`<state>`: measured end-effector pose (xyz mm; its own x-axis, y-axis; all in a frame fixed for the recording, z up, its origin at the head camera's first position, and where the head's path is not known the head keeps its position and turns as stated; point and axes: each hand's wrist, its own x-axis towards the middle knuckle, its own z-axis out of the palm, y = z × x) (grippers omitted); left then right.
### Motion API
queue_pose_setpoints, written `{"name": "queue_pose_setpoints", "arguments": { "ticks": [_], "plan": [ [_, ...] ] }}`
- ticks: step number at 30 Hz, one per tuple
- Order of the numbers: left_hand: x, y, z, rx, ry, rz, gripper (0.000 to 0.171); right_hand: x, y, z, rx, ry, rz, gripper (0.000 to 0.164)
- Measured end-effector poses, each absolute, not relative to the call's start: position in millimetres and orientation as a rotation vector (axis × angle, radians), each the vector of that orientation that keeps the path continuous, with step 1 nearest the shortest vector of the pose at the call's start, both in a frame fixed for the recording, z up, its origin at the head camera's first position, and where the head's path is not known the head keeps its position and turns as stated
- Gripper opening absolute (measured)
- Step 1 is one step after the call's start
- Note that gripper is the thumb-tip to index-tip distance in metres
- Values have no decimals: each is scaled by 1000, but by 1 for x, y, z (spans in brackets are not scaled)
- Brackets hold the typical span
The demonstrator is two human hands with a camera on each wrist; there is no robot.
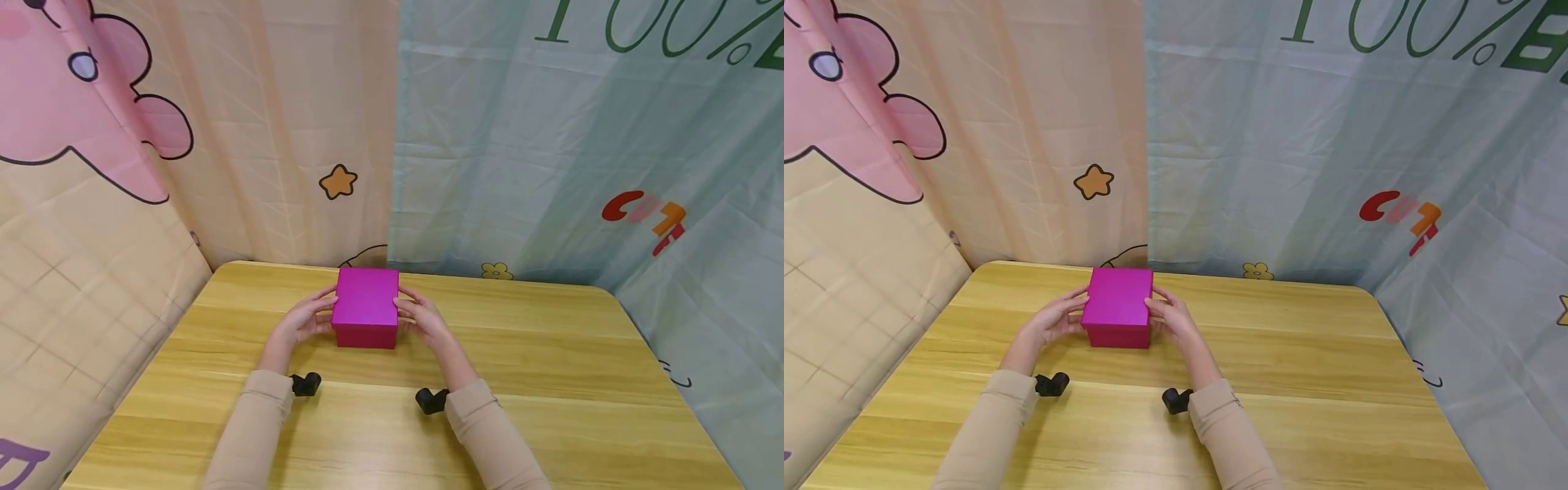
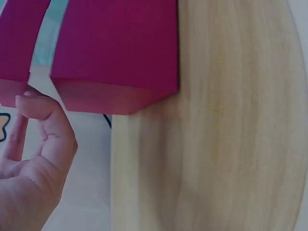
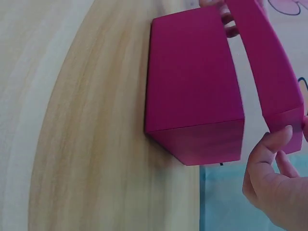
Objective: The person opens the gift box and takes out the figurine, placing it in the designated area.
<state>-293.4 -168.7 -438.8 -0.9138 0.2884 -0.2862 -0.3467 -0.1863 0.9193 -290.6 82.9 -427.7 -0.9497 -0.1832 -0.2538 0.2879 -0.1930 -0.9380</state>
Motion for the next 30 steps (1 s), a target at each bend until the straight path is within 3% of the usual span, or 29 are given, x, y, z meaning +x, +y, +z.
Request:
{"name": "queue_pose_setpoints", "arguments": {
  "ticks": [16, 19, 25, 30],
  "plan": [
    [-278, -158, -409, 67, 1612, 2237, 58, -276, 92, -395, 9, 1826, -2290, 51],
    [-276, -155, -407, 84, 1562, 2291, 51, -274, 93, -392, -1, 1851, -2307, 49],
    [-272, -146, -404, -9, 1444, 2472, 21, -272, 90, -389, 56, 1743, -2468, 35],
    [-267, -134, -401, -78, 1471, 2607, 29, -270, 84, -390, 104, 1648, -2626, 33]
  ]
}}
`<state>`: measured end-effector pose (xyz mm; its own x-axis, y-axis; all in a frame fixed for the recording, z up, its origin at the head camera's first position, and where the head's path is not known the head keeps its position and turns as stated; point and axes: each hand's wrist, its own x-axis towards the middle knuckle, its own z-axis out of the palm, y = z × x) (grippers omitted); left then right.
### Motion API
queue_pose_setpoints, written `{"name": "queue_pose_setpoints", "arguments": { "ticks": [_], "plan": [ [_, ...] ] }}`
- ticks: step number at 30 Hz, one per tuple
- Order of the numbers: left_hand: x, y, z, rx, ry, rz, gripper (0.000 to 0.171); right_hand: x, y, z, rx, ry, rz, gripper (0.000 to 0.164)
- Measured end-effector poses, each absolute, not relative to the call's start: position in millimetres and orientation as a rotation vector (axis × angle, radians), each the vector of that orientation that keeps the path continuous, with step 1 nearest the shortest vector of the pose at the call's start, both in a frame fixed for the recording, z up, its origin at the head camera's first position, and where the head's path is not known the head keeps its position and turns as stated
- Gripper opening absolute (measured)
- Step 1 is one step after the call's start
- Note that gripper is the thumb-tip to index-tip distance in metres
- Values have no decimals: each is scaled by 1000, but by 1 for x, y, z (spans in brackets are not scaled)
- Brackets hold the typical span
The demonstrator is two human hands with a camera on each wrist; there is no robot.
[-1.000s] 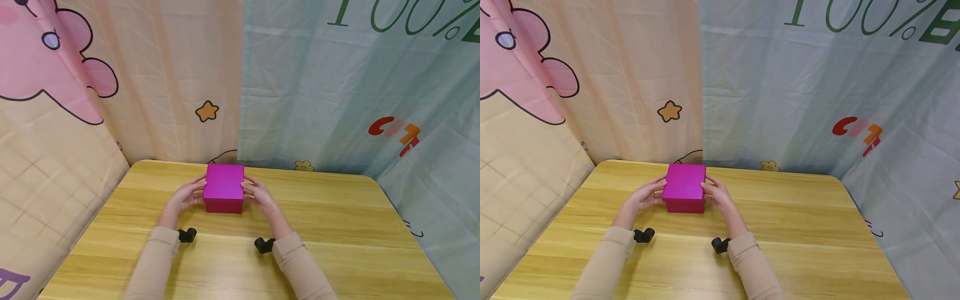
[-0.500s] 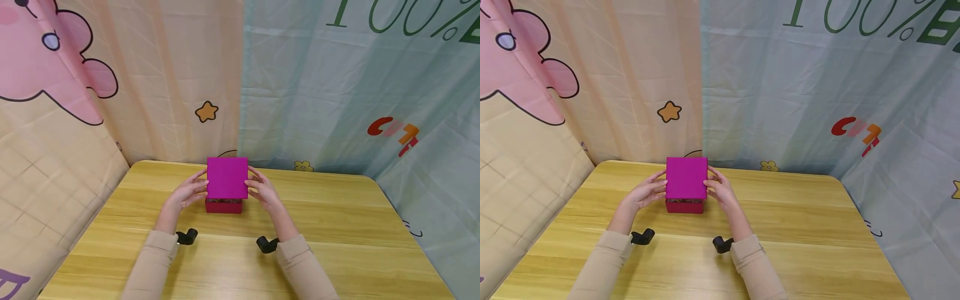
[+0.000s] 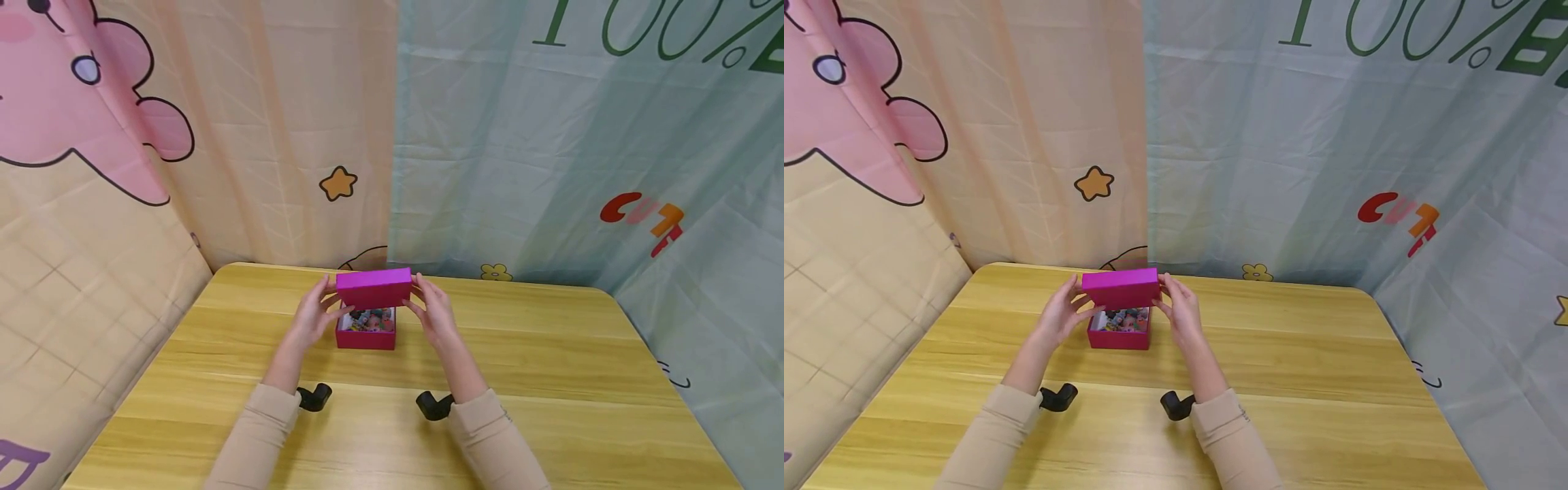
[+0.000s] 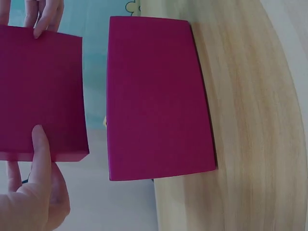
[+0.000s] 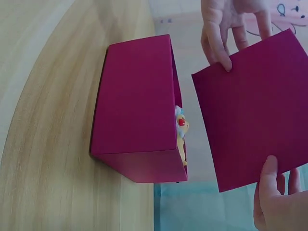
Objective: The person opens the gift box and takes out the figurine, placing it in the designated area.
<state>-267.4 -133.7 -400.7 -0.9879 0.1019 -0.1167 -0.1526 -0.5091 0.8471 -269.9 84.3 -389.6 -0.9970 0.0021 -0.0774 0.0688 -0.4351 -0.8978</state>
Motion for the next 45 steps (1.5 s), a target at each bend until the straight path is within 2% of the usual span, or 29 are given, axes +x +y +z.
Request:
{"name": "queue_pose_setpoints", "arguments": {
  "ticks": [4, 10, 13, 17, 23, 30, 36, 45],
  "plan": [
    [-266, -127, -402, -123, 1543, 2680, 26, -268, 81, -390, 110, 1672, -2664, 24],
    [-266, -122, -408, -213, 1657, 2685, 12, -267, 79, -394, 177, 1682, -2673, 8],
    [-266, -123, -411, -212, 1663, 2693, 7, -266, 80, -396, 169, 1695, -2652, 17],
    [-267, -124, -415, -204, 1634, 2708, 24, -266, 80, -398, 118, 1694, -2622, 33],
    [-267, -128, -416, -190, 1548, 2723, 39, -266, 80, -401, 65, 1692, -2586, 38],
    [-266, -138, -419, -214, 1440, 2692, 29, -265, 76, -404, 34, 1646, -2581, 39],
    [-264, -152, -424, -214, 1498, 2625, 33, -262, 67, -409, 43, 1644, -2533, 40],
    [-260, -185, -431, -218, 1567, 2545, 27, -260, 40, -416, 44, 1702, -2451, 40]
  ]
}}
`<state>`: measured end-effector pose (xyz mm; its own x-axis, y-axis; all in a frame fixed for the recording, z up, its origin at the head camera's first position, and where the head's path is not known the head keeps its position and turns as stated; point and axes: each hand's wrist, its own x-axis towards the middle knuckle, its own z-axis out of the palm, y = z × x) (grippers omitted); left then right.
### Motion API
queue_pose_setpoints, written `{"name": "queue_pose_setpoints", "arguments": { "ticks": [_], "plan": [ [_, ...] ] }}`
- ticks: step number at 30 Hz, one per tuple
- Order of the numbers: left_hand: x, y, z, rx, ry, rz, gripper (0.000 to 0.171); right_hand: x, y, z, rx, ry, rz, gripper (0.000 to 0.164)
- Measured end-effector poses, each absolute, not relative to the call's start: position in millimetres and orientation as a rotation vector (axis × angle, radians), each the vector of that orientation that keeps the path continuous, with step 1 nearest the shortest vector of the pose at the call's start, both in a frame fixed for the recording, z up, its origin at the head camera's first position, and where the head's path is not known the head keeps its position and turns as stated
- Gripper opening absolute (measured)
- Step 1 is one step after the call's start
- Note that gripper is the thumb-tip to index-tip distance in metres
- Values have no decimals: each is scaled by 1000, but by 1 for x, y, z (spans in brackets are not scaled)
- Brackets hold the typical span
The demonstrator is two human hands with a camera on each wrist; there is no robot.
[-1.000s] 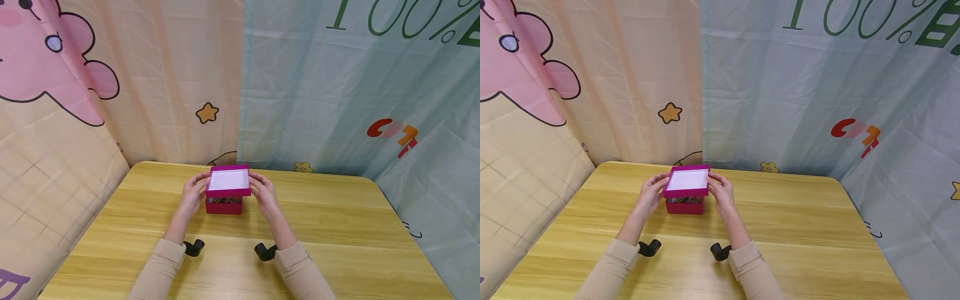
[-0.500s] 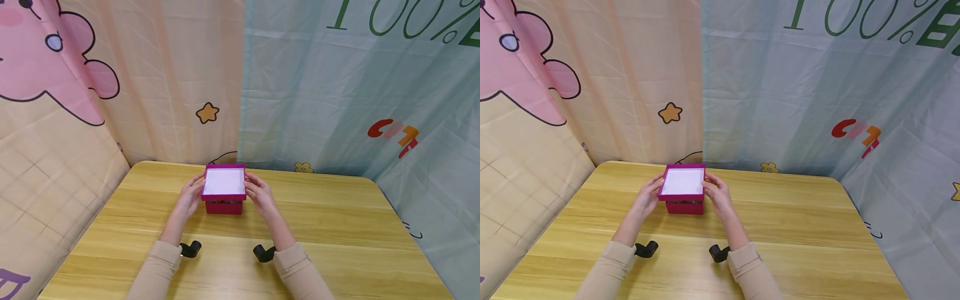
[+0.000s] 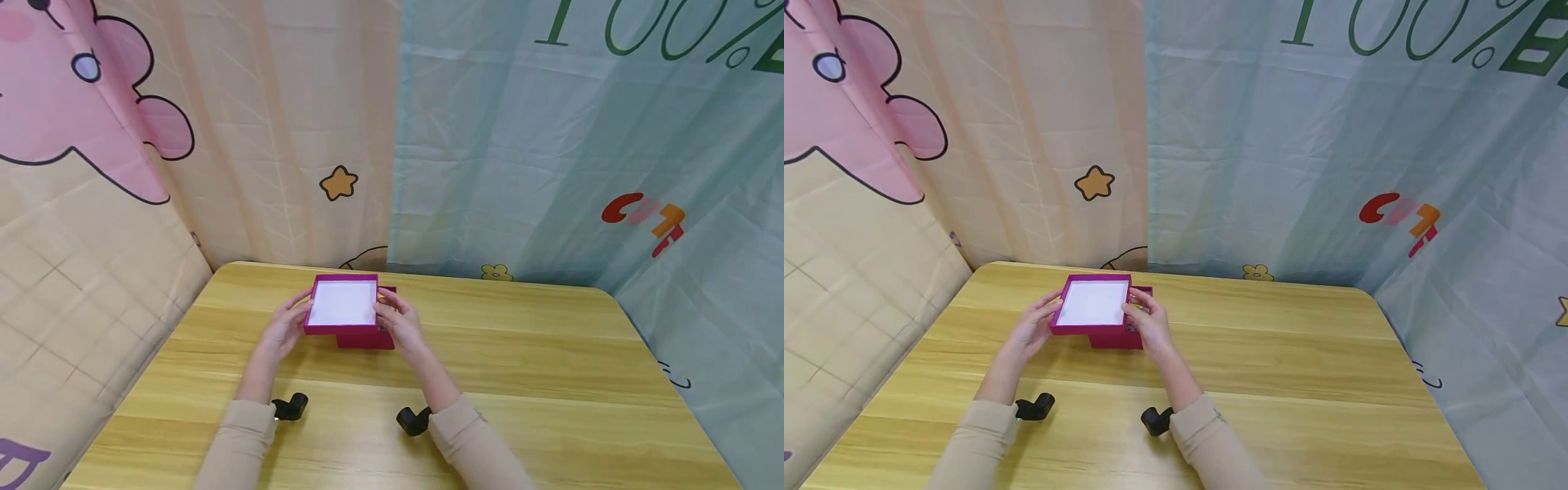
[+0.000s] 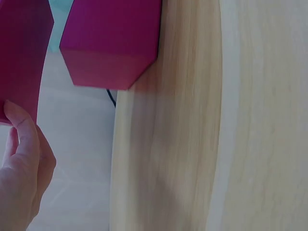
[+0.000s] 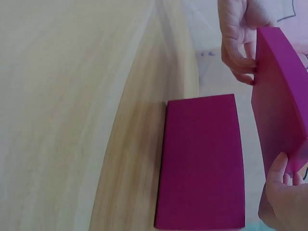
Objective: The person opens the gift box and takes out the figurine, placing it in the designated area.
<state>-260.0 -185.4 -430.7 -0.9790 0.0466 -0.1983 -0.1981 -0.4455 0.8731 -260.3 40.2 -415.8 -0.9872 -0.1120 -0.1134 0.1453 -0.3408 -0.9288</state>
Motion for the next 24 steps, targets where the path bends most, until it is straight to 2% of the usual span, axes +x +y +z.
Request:
{"name": "queue_pose_setpoints", "arguments": {
  "ticks": [9, 24],
  "plan": [
    [-254, -214, -431, -140, 1604, 2514, 16, -261, 14, -420, -13, 1684, -2457, 40],
    [-244, -254, -429, -158, 1680, 2445, 20, -257, -23, -421, 43, 1706, -2406, 39]
  ]
}}
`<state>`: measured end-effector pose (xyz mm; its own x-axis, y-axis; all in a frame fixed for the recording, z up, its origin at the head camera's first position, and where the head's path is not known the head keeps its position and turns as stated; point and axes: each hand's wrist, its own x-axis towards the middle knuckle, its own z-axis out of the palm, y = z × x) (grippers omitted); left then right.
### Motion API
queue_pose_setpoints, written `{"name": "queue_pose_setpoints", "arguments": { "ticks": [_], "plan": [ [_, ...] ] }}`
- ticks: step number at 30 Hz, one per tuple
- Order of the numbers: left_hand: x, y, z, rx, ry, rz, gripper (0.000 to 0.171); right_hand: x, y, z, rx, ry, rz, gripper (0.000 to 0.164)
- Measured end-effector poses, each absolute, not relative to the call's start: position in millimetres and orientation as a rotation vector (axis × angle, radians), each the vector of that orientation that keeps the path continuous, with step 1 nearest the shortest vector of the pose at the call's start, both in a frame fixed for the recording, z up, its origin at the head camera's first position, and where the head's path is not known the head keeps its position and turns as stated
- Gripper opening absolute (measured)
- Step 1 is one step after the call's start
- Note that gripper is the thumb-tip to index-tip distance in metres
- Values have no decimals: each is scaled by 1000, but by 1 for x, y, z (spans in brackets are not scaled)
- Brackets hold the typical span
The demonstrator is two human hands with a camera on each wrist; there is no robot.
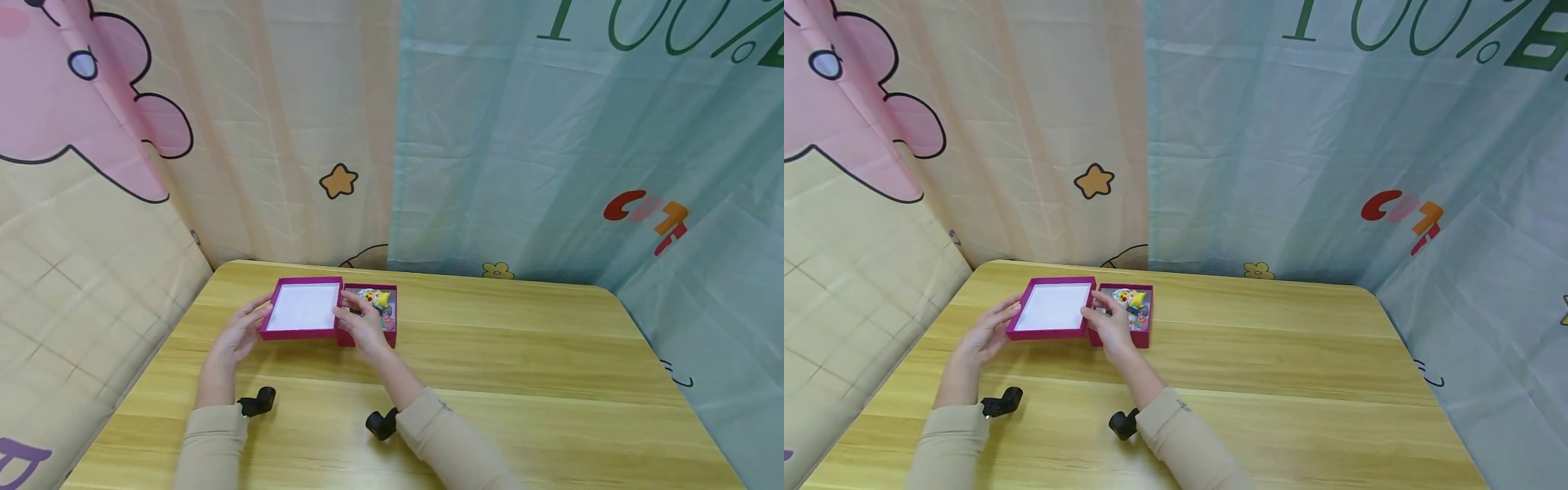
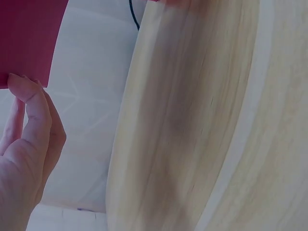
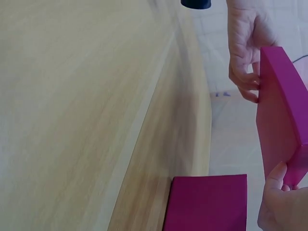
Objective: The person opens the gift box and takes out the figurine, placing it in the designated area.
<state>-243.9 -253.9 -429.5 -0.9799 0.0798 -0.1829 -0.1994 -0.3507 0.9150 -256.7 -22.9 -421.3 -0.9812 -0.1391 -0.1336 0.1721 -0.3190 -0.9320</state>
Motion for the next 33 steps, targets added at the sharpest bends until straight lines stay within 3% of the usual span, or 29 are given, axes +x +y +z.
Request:
{"name": "queue_pose_setpoints", "arguments": {
  "ticks": [33],
  "plan": [
    [-216, -317, -465, -31, 1699, 2357, 32, -225, -77, -449, 23, 1936, -2237, 39]
  ]
}}
